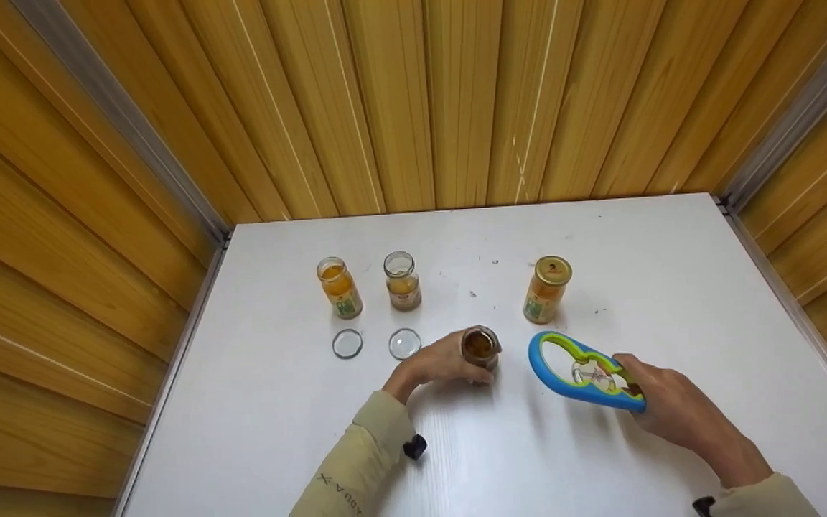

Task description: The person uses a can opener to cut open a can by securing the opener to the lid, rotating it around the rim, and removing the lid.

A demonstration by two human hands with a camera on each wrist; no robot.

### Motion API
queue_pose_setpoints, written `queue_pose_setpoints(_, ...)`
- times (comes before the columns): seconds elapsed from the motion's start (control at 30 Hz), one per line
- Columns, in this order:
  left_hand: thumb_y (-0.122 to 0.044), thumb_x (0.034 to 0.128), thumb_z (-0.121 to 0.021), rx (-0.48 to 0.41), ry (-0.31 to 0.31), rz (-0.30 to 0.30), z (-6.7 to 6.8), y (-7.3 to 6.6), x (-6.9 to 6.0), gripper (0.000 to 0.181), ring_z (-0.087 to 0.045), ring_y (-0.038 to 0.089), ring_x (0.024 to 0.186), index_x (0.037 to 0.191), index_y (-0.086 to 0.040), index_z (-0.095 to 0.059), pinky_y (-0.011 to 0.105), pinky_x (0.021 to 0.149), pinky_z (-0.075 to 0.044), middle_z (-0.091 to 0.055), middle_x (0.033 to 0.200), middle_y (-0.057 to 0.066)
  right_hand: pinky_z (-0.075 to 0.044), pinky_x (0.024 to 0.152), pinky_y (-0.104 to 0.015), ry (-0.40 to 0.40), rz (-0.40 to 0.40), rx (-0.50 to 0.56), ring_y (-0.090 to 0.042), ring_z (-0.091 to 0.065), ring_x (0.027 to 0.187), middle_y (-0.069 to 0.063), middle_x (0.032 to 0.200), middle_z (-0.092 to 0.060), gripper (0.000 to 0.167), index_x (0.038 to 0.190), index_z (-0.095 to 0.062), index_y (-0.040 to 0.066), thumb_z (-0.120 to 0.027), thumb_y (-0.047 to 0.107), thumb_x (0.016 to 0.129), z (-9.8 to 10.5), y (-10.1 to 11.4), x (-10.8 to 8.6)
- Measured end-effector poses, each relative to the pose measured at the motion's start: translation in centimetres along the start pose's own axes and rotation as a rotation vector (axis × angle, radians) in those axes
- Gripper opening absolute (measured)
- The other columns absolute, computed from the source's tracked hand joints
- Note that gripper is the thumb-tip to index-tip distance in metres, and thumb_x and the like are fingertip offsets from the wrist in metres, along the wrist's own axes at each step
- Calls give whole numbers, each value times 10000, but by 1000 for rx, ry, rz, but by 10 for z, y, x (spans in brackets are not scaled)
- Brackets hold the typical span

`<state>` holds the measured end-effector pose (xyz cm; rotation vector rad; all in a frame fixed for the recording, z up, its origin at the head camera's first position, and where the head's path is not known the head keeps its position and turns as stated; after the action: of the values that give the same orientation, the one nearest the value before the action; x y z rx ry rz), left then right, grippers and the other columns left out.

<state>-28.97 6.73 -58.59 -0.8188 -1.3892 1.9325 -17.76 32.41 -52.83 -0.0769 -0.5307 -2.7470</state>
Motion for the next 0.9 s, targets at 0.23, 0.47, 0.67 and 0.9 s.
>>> queue_pose_setpoints(0.23, -115, 800, -855, -80, -231, 45, 37, 10, 17, 555, -596, 153, 1047, 1296, -106, -606, 353, 985, -472, -663, 1144, 4, -614, 711, -467, -14, -63, 2, -232, -651, 812, -195, 1077, -704, 788, 1328, -521, 26, -934, -22, 658, 1, -12, -12)
queue_pose_setpoints(0.47, -154, 804, -887, -122, -462, 79, 59, 13, 39, 705, -576, 180, 1196, 1407, -85, -529, 415, 1104, -411, -639, 1271, 28, -616, 724, -511, -14, -124, 23, -253, -645, 832, -213, 1101, -691, 795, 1339, -510, 26, -919, -40, 661, 4, -24, -21)
queue_pose_setpoints(0.67, -215, 798, -918, -99, -666, 109, 72, 15, 51, 765, -577, 216, 1246, 1423, -63, -505, 417, 1123, -411, -641, 1312, 67, -611, 729, -531, -6, -173, 45, -271, -653, 849, -219, 1105, -687, 763, 1347, -510, 30, -896, -40, 692, 5, -31, -26)
queue_pose_setpoints(0.9, -263, 787, -927, -37, -868, 110, 81, 13, 54, 704, -590, 211, 1217, 1344, -72, -541, 396, 1085, -447, -644, 1265, 57, -601, 700, -478, 6, -204, 49, -251, -642, 823, -204, 1076, -686, 755, 1349, -496, 38, -878, -43, 703, 4, -36, -31)
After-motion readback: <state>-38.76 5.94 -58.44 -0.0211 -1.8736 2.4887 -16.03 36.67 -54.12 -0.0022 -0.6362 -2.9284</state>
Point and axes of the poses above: each hand's wrist, its own x-axis towards the middle knuckle, its own z-axis out of the back of the hand, y = z × x, the point moved 9 cm from there along x, towards the middle knuckle
